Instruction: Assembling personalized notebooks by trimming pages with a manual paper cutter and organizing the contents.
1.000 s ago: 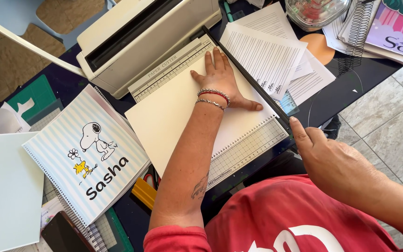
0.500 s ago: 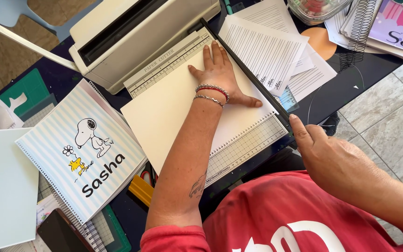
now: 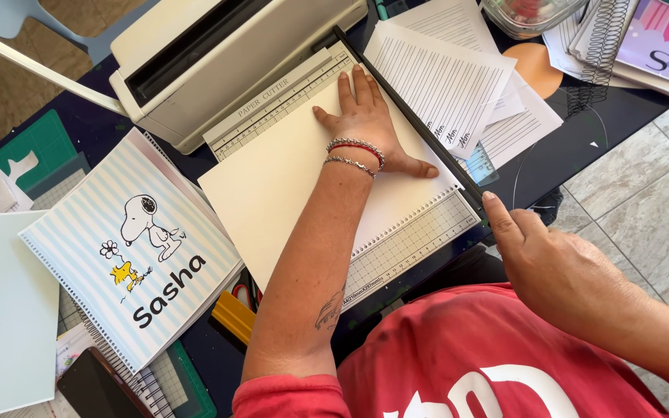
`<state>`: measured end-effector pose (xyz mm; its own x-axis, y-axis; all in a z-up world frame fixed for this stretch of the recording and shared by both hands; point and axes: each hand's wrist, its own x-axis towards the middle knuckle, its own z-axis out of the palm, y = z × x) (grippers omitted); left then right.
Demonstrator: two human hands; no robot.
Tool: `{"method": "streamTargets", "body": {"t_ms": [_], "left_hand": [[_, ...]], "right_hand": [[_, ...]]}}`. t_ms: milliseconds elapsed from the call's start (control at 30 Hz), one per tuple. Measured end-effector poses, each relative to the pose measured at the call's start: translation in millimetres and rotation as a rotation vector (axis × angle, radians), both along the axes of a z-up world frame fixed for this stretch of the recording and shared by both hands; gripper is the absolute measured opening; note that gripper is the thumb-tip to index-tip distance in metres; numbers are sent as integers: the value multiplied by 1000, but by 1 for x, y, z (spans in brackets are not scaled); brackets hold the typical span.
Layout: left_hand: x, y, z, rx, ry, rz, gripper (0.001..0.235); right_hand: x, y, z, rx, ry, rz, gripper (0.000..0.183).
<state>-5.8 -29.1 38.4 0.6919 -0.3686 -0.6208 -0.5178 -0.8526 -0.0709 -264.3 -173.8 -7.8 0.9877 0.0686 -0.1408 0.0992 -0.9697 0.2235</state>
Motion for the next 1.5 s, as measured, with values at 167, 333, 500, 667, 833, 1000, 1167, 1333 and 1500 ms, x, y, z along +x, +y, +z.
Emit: {"method": "streamTargets", "body": {"t_ms": [167,333,500,667,833,1000,1167,1333,1500], "left_hand": [[0,0,0,1,6,-1,172],[0,0,-2,2,24,17,173],[1,-1,-4,0,6,12,173],[2,0,1,4,7,11,173],[1,4,-3,-24,-11,4,170],[0,9,-10,-82,-38,5,170],[-3,10,-4,-97,-36,13,168],[-2,13,-5,-137,-51,-3,166],[-4,16,-7,-197,-47,23,162]], "right_hand": [[-1,0,-2,-27,-29,14,77],[-1,0,-6,39,34,-35,77],[0,-2,-12,134,64,-62,74],[4,1,-25,192,140,-112,75],[10,4,3,351,149,-184,73],[7,-4,56,531,-41,-201,69],[9,-11,94,785,-91,-160,51],[9,-24,117,1111,-206,-87,33],[22,-26,143,1647,-234,165,77]]}}
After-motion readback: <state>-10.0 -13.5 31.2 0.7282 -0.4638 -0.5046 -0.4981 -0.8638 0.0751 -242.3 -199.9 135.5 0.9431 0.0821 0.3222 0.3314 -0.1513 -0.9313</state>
